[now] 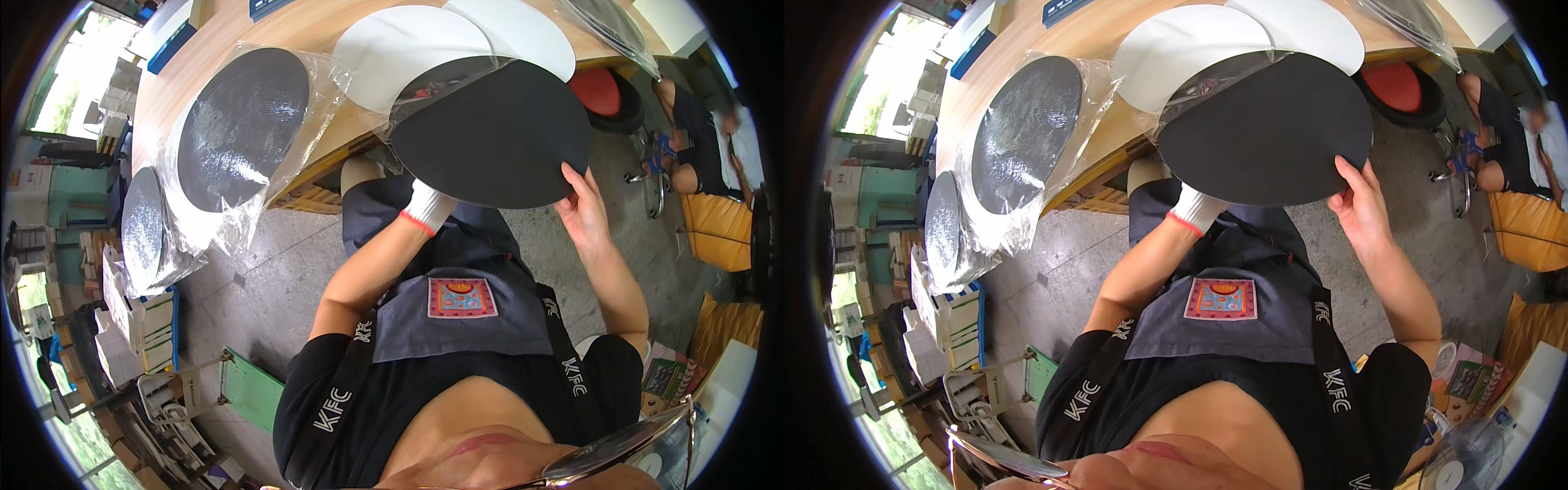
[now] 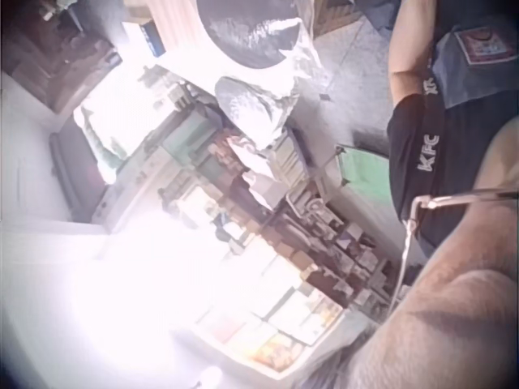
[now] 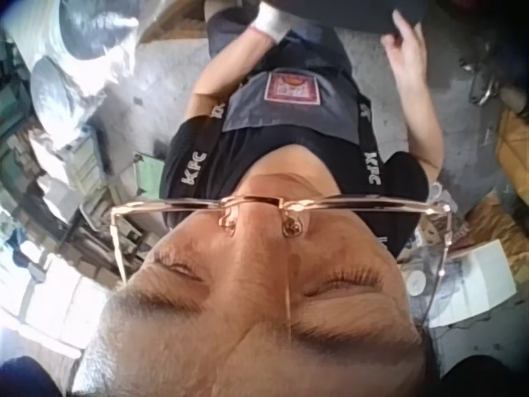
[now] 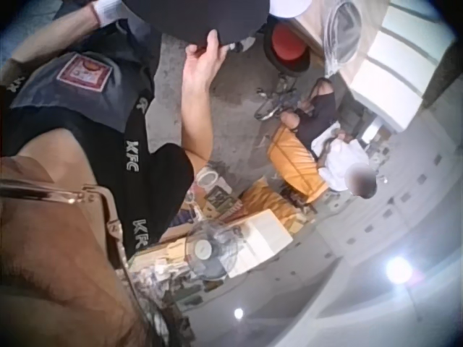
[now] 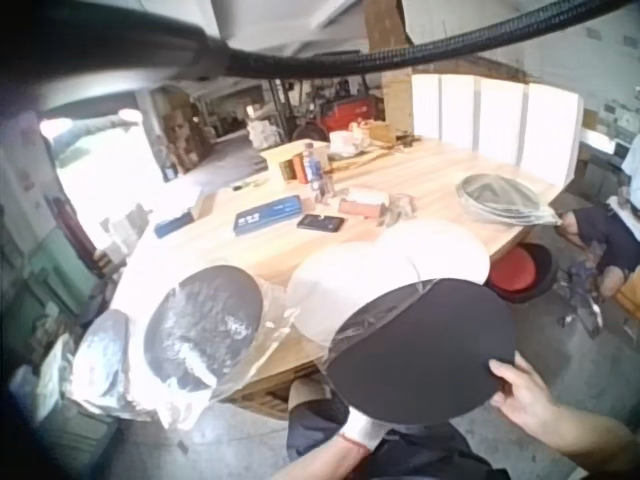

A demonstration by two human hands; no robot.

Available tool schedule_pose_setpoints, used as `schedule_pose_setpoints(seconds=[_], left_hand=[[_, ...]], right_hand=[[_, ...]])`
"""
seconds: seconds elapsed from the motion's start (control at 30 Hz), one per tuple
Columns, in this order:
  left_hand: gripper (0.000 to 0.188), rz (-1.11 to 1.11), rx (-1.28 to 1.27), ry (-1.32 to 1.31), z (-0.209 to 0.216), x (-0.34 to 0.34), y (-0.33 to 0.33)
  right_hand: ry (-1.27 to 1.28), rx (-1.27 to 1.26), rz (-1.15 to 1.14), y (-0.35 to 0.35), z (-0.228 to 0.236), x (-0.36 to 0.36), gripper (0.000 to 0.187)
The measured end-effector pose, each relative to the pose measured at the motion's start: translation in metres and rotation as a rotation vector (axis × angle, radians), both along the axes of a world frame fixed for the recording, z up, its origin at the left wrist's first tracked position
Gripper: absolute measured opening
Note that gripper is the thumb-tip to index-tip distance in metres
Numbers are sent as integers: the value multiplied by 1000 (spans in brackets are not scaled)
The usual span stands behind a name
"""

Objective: The person removes protective plastic film from circular disks one by one and stacks them on a wooden table.

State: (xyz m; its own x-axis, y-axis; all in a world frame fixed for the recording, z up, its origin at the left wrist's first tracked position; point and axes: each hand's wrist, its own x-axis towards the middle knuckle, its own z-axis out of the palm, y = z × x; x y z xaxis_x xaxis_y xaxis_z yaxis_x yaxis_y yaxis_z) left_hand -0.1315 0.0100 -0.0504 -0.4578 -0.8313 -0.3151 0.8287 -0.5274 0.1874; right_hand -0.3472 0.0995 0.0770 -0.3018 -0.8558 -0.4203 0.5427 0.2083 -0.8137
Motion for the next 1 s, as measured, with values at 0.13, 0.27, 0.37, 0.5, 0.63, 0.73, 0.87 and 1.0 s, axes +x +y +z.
schedule_pose_setpoints(seconds=[0.13, 0.27, 0.37, 0.5, 0.63, 0.73, 0.87, 1.0], left_hand=[[36, -211, -110, 296, -1, -44, -39], [35, -251, -319, 227, -6, -54, -42], [35, -238, -430, 129, -13, -54, -39], [34, -174, -605, -86, -26, -50, -34], [34, -53, -632, -344, -39, -46, -30], [31, 126, -291, -456, -35, -44, -22], [21, 258, 26, -586, -16, -43, -27], [18, 214, -108, -563, -39, -34, -28]], right_hand=[[21, -36, 38, 0, -2, 1, 29], [38, -37, 47, 5, -9, 1, 29], [33, -19, 41, 6, -10, 2, 27], [45, 12, 51, 1, -18, 18, 27], [-118, 36, 248, -12, -42, 17, 24], [-218, -70, 263, -25, -64, 21, 21], [-244, -168, 253, -69, -73, 41, 20], [-246, -198, 233, -114, -62, 72, 42]])
